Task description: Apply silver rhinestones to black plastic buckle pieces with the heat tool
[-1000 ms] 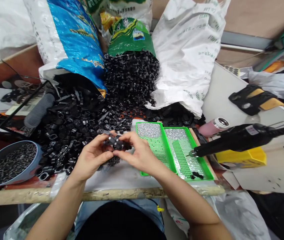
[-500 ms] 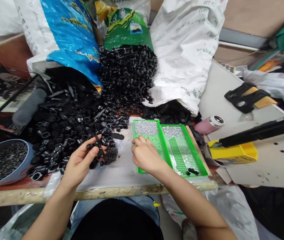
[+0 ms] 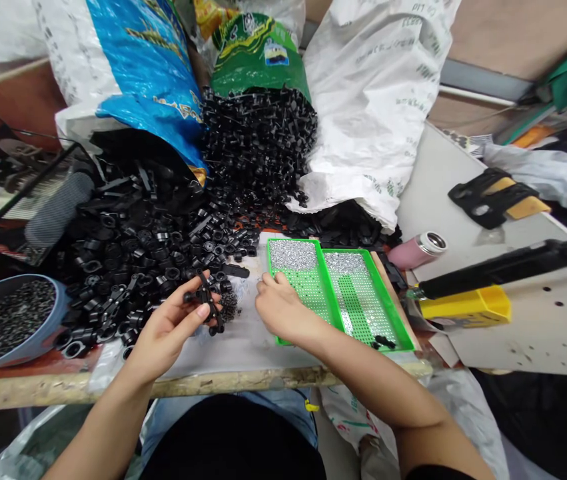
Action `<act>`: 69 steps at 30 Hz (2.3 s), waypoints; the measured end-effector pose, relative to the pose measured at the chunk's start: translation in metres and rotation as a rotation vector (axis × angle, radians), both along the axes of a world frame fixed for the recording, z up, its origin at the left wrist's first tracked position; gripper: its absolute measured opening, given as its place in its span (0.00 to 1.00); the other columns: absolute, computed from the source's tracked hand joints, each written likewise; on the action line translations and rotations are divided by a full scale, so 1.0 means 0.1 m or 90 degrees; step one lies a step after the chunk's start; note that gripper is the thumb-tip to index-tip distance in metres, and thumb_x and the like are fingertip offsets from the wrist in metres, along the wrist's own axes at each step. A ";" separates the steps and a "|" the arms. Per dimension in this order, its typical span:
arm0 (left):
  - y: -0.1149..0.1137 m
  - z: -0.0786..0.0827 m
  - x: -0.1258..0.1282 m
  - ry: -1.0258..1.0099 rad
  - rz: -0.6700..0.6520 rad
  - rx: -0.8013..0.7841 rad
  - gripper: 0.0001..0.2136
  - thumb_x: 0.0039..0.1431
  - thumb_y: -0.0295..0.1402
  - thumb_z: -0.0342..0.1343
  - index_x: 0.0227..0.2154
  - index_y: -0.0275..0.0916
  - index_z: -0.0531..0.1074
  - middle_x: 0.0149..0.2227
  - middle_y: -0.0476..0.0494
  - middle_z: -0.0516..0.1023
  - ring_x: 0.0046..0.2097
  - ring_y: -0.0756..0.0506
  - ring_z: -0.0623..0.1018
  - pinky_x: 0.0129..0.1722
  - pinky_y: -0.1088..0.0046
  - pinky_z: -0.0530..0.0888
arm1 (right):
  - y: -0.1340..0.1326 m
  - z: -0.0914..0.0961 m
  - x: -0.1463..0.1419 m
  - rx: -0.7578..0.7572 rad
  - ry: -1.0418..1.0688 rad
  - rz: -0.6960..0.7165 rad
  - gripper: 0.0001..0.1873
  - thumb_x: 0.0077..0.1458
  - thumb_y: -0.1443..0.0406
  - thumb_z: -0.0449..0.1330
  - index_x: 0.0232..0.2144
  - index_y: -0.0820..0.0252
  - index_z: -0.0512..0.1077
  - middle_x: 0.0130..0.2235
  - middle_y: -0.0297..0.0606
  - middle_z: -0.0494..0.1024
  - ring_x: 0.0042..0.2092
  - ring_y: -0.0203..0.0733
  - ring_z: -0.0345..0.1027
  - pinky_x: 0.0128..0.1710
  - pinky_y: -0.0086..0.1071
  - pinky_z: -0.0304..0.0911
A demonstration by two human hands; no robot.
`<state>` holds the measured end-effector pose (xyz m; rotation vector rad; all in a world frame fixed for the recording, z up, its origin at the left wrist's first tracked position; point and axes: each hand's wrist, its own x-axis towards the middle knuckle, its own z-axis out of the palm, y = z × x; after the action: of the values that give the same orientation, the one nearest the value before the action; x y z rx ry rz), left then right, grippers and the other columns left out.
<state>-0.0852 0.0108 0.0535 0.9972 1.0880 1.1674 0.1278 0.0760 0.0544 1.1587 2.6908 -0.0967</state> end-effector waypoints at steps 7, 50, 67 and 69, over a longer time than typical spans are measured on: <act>0.01 0.01 0.10 -0.077 -0.024 0.007 0.28 0.60 0.44 0.66 0.61 0.42 0.71 0.57 0.35 0.80 0.50 0.38 0.82 0.43 0.64 0.84 | -0.17 0.18 0.11 -0.168 0.549 -0.104 0.05 0.66 0.68 0.58 0.39 0.58 0.75 0.35 0.35 0.80 0.35 0.39 0.72 0.37 0.33 0.66; -0.05 0.09 0.02 -0.078 0.125 0.016 0.23 0.60 0.44 0.67 0.54 0.43 0.73 0.43 0.42 0.84 0.40 0.42 0.85 0.43 0.64 0.83 | -0.04 -0.23 -0.08 -0.079 0.268 0.015 0.08 0.62 0.73 0.58 0.36 0.61 0.77 0.39 0.43 0.77 0.45 0.47 0.65 0.45 0.39 0.62; -0.15 0.12 0.23 0.087 0.083 0.064 0.14 0.59 0.38 0.67 0.47 0.40 0.79 0.36 0.44 0.83 0.37 0.46 0.81 0.36 0.75 0.79 | -0.22 0.35 -0.05 -0.083 0.755 -0.073 0.04 0.65 0.68 0.61 0.40 0.57 0.77 0.39 0.37 0.81 0.40 0.38 0.75 0.40 0.32 0.71; -0.15 0.12 0.24 0.078 0.084 0.063 0.14 0.59 0.38 0.67 0.46 0.40 0.79 0.36 0.45 0.83 0.36 0.47 0.81 0.36 0.76 0.78 | -0.23 0.34 -0.05 -0.080 0.752 -0.074 0.04 0.65 0.68 0.62 0.40 0.57 0.77 0.38 0.37 0.81 0.40 0.38 0.75 0.40 0.32 0.72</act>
<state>-0.0616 -0.0039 0.0659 1.0993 1.2178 1.2899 0.1224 0.0528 0.0884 1.5160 3.4157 -1.3210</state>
